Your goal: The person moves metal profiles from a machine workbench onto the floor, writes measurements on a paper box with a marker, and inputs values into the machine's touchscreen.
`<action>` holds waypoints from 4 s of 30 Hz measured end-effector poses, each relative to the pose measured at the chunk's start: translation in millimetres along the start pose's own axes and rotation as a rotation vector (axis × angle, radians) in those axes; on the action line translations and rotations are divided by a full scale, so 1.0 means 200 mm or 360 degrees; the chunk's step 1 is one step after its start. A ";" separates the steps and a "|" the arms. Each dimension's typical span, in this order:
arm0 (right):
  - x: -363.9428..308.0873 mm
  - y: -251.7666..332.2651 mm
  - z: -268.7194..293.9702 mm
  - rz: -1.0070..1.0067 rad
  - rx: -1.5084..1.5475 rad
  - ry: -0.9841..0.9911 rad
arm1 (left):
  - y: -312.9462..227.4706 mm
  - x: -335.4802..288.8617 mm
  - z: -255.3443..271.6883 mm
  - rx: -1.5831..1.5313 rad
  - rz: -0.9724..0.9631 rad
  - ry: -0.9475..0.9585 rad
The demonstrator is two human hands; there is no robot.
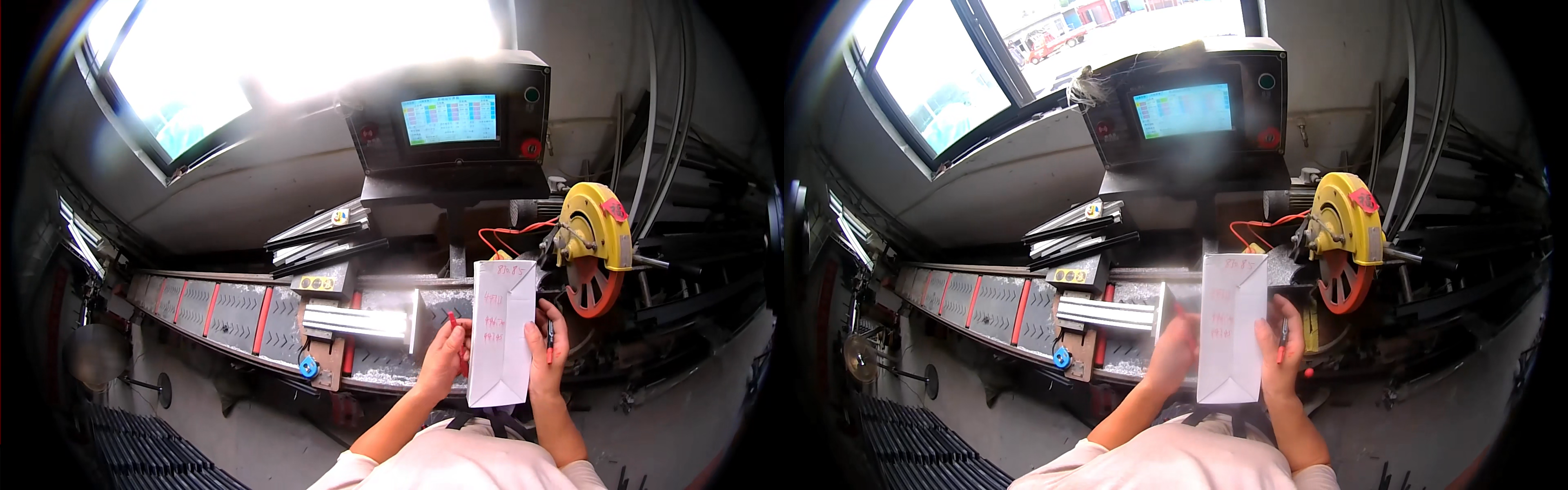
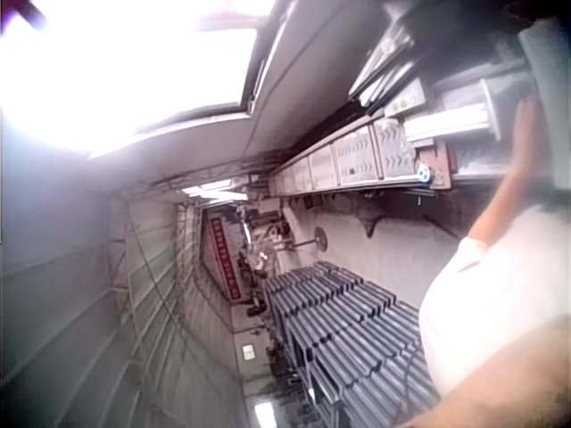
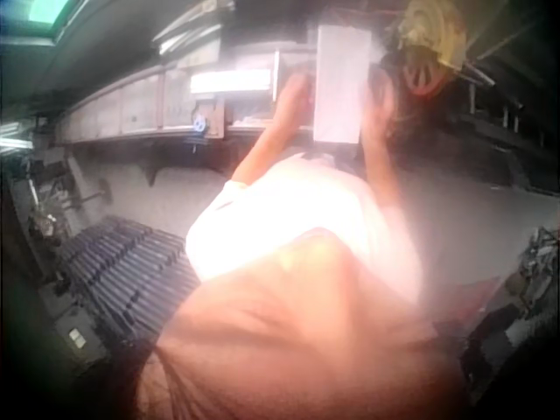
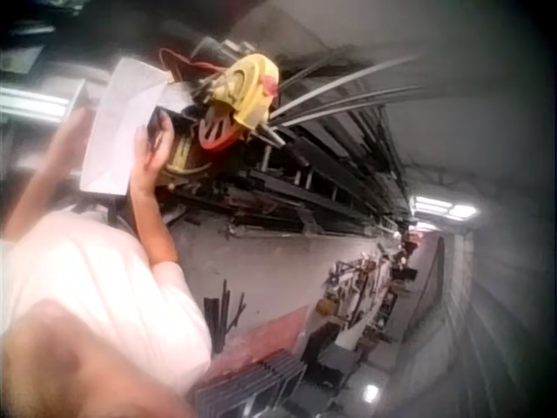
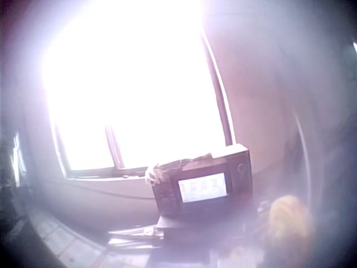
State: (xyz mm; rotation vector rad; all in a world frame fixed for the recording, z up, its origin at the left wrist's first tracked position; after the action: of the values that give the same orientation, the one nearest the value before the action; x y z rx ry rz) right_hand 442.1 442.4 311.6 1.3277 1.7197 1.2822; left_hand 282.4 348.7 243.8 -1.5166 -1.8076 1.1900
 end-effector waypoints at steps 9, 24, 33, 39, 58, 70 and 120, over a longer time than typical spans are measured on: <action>0.00 0.02 -0.04 0.0040 -0.0026 -0.0073 | -0.13 -0.04 -0.15 0.0103 -0.0046 -0.0202; 0.06 0.19 0.15 0.0308 -0.0386 -0.0398 | -0.14 0.10 -0.16 -0.0095 0.0095 -0.0100; -0.03 0.20 0.29 0.0344 -0.0196 -0.0476 | -0.11 0.16 -0.16 -0.0058 0.0127 -0.0010; -0.06 0.23 0.27 0.0350 -0.0224 -0.0628 | -0.09 0.20 -0.19 -0.0014 0.0154 0.0047; -0.25 0.28 0.20 0.0542 -0.0451 -0.0452 | 0.14 0.30 -0.16 -0.0920 0.0938 -0.0158; -0.32 -0.28 0.28 0.0068 -0.0713 -0.0458 | 0.09 0.35 0.15 -0.1017 0.0560 -0.0326; -0.40 -0.97 -0.69 0.0290 -0.1466 0.0908 | 0.67 -0.62 1.54 0.0570 0.0828 -0.1294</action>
State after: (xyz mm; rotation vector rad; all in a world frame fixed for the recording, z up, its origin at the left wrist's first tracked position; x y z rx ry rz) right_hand 276.7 316.6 171.3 0.5934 1.0315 2.3263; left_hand 134.4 136.8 -3.6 -1.4245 -1.4983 2.5127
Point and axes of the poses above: each hand's wrist, its own x-axis towards the middle knuckle, its own z-axis out of the back of the hand, y = z × x, the point moved 9 cm from there along x, towards the middle knuckle
